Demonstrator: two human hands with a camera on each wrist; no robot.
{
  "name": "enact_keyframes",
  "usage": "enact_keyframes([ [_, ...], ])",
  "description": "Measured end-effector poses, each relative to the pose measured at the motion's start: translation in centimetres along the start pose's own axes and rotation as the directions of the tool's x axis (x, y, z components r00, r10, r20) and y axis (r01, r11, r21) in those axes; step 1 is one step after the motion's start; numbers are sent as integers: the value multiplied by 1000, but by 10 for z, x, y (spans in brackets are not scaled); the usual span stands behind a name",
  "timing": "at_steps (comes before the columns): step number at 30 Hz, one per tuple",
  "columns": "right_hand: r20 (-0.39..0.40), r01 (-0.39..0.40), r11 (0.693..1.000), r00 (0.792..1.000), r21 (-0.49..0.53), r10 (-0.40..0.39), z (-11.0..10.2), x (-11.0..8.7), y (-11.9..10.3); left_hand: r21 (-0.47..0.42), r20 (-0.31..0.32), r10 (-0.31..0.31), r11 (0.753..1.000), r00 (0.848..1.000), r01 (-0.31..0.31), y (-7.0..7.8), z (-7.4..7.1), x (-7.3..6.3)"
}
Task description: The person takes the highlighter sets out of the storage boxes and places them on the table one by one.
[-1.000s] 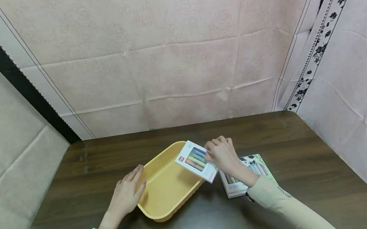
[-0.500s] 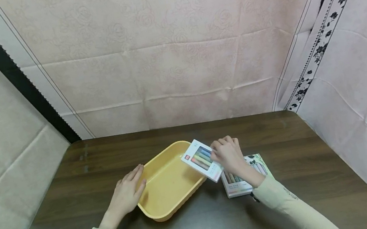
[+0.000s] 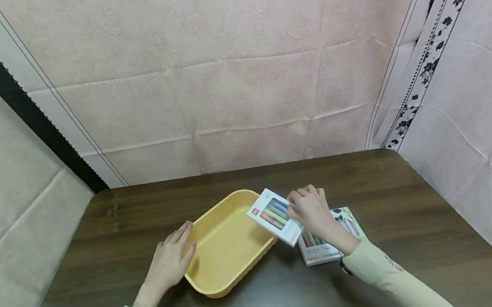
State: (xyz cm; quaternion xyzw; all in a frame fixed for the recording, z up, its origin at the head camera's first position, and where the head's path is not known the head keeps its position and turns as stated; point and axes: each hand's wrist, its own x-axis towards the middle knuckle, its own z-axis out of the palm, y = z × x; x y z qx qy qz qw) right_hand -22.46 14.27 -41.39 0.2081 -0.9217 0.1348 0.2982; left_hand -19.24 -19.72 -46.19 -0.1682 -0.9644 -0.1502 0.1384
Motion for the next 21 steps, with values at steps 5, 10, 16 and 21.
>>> enact_keyframes([
  [5,0,-21,1000,1000,-10,21,-2,-2,1,0,-9,4,1000,1000,-4,-1,1,0],
  [10,34,-52,999,998,3,52,-5,-3,0,-1,-19,16,1000,1000,-16,-1,2,-1],
  [16,58,-80,997,995,-10,81,-6,-6,1,-6,-1,10,1000,1000,-10,-1,1,-1],
  [21,66,-98,995,993,-8,99,-8,-9,3,-6,-6,7,1000,1000,-7,-2,1,-1],
])
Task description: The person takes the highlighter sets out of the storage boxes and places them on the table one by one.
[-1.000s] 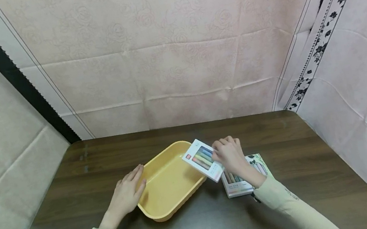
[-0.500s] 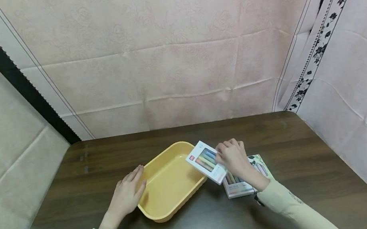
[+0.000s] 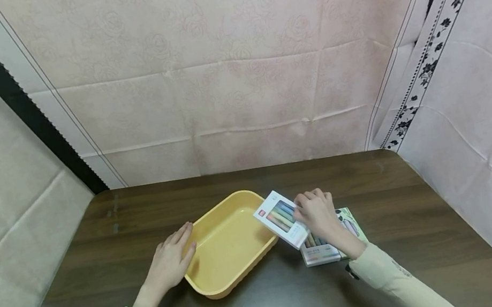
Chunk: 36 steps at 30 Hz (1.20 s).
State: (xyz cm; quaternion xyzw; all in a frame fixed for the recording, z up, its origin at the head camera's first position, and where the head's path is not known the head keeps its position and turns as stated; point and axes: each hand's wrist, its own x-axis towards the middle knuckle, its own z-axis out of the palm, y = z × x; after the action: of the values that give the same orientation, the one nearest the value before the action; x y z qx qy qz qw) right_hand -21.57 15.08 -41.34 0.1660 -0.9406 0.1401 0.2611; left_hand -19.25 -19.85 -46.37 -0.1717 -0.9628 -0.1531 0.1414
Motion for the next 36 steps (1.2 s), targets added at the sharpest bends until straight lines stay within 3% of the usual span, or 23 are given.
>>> enact_keyframes([
  [14,-36,10,1000,999,8,-10,0,-7,9,-1,-50,13,1000,999,-13,0,4,0],
  [36,10,-60,998,998,-8,60,-1,-17,23,4,20,-4,1000,1000,4,0,-1,0],
])
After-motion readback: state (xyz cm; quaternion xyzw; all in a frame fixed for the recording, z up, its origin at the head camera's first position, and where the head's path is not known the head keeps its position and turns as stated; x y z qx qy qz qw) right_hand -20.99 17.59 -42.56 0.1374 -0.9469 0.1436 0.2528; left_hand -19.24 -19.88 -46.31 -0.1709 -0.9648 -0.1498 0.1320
